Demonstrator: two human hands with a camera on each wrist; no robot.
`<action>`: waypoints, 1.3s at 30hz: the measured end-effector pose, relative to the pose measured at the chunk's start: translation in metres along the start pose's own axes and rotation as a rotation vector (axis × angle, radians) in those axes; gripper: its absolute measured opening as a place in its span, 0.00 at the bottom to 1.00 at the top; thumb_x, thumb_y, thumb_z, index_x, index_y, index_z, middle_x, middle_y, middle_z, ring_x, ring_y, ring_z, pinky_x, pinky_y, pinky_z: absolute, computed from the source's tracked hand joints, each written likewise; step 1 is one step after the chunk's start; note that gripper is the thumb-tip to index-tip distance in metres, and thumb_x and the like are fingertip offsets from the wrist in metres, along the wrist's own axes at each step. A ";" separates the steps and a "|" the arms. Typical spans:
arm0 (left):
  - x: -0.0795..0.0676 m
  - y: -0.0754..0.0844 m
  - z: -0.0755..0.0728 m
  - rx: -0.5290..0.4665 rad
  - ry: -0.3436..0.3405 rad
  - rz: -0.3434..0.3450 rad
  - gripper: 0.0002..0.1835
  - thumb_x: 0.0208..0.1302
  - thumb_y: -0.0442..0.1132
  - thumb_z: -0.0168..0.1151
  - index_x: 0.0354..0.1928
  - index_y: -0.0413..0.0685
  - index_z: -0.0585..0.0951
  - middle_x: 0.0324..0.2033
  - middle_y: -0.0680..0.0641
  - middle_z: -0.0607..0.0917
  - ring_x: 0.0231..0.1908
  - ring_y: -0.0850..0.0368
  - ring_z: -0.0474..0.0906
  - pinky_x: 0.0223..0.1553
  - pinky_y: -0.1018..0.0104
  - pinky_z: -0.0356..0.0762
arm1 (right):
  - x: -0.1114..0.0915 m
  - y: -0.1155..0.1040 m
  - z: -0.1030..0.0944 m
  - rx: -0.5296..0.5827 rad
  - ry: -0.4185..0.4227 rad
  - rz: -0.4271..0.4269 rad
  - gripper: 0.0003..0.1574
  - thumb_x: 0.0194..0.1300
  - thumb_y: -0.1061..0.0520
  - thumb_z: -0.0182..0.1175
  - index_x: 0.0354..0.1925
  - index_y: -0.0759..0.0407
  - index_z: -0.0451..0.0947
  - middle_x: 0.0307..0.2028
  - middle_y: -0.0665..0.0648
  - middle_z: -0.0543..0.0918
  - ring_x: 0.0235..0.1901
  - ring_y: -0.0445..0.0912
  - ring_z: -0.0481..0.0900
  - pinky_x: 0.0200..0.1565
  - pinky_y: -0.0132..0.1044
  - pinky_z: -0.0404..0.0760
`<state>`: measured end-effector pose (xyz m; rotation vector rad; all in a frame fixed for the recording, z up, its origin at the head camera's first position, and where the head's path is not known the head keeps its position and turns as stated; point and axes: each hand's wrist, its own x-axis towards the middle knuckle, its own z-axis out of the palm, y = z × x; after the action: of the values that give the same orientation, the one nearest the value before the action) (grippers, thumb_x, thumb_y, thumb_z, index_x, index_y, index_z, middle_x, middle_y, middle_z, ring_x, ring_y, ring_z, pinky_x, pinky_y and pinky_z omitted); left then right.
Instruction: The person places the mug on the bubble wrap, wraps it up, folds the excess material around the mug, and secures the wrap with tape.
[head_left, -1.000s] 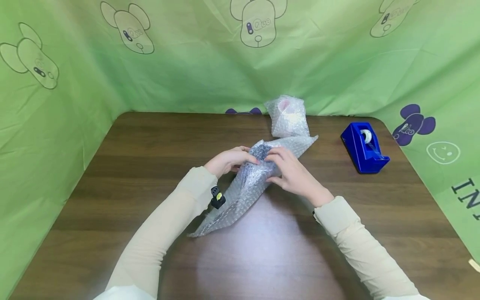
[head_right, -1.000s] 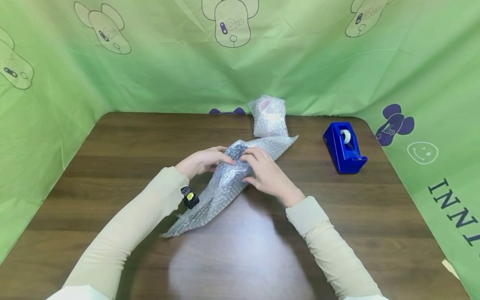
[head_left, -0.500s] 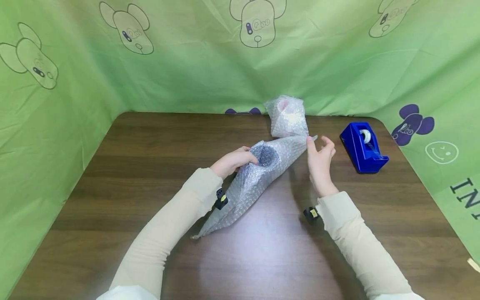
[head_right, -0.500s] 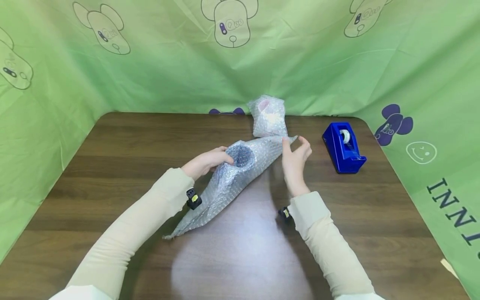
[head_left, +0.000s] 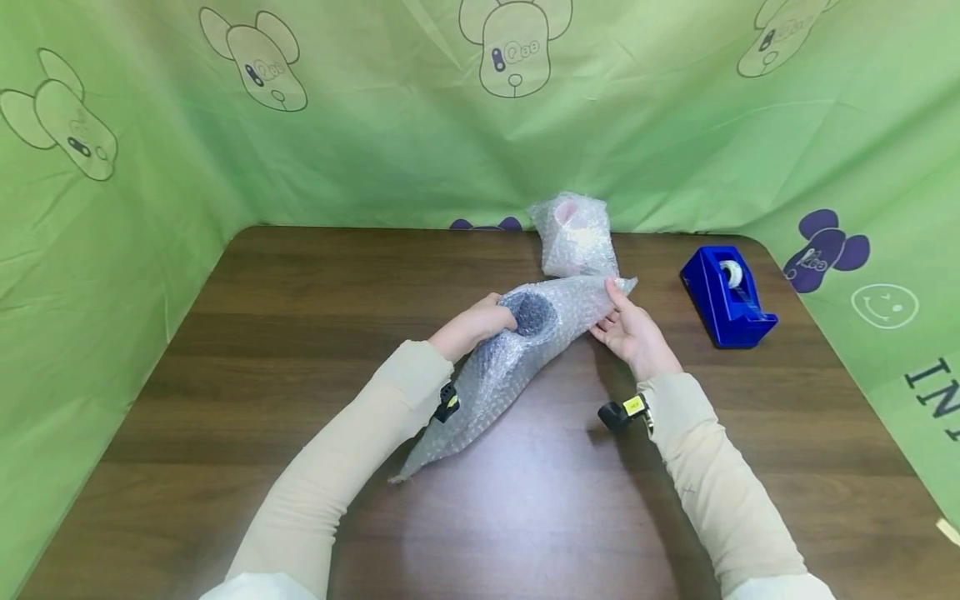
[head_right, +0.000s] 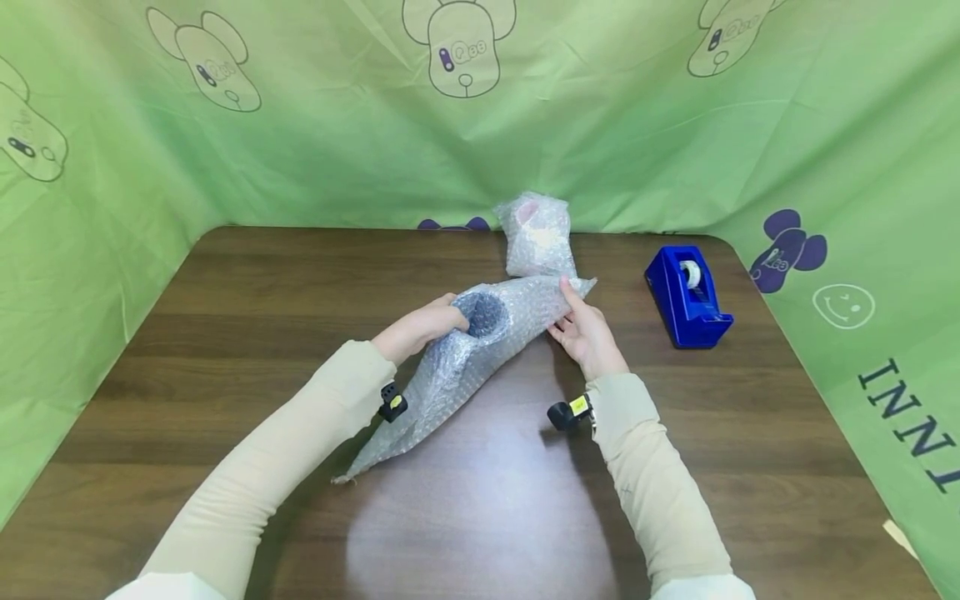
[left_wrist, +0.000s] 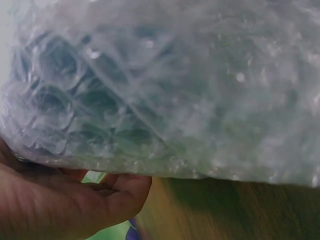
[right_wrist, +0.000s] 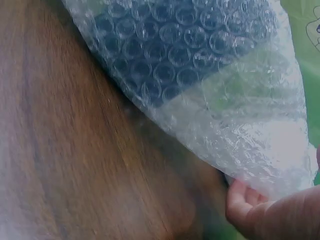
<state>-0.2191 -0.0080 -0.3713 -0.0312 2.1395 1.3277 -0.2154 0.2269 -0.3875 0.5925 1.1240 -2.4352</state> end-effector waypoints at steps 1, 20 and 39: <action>0.000 0.000 0.000 0.000 0.002 0.000 0.38 0.59 0.31 0.50 0.72 0.42 0.52 0.71 0.39 0.59 0.66 0.46 0.59 0.67 0.54 0.61 | 0.000 0.000 0.000 0.015 -0.012 -0.002 0.25 0.64 0.47 0.59 0.54 0.47 0.60 0.42 0.47 0.76 0.52 0.37 0.69 0.68 0.32 0.58; -0.001 0.000 0.000 -0.005 0.020 0.004 0.41 0.58 0.30 0.49 0.74 0.41 0.47 0.73 0.40 0.56 0.60 0.48 0.59 0.53 0.60 0.60 | -0.019 0.020 0.025 -0.059 -0.092 -0.203 0.07 0.69 0.61 0.54 0.35 0.53 0.77 0.33 0.44 0.84 0.39 0.35 0.78 0.53 0.27 0.65; -0.001 -0.001 0.005 0.055 0.097 0.034 0.40 0.52 0.30 0.48 0.71 0.40 0.55 0.68 0.39 0.65 0.61 0.48 0.64 0.61 0.60 0.63 | -0.023 0.038 0.050 -0.554 0.126 -0.454 0.13 0.66 0.60 0.57 0.49 0.56 0.72 0.37 0.38 0.76 0.41 0.31 0.72 0.55 0.24 0.69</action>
<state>-0.2158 -0.0050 -0.3729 -0.0379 2.2661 1.3099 -0.1878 0.1687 -0.3692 0.3376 2.0738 -2.2743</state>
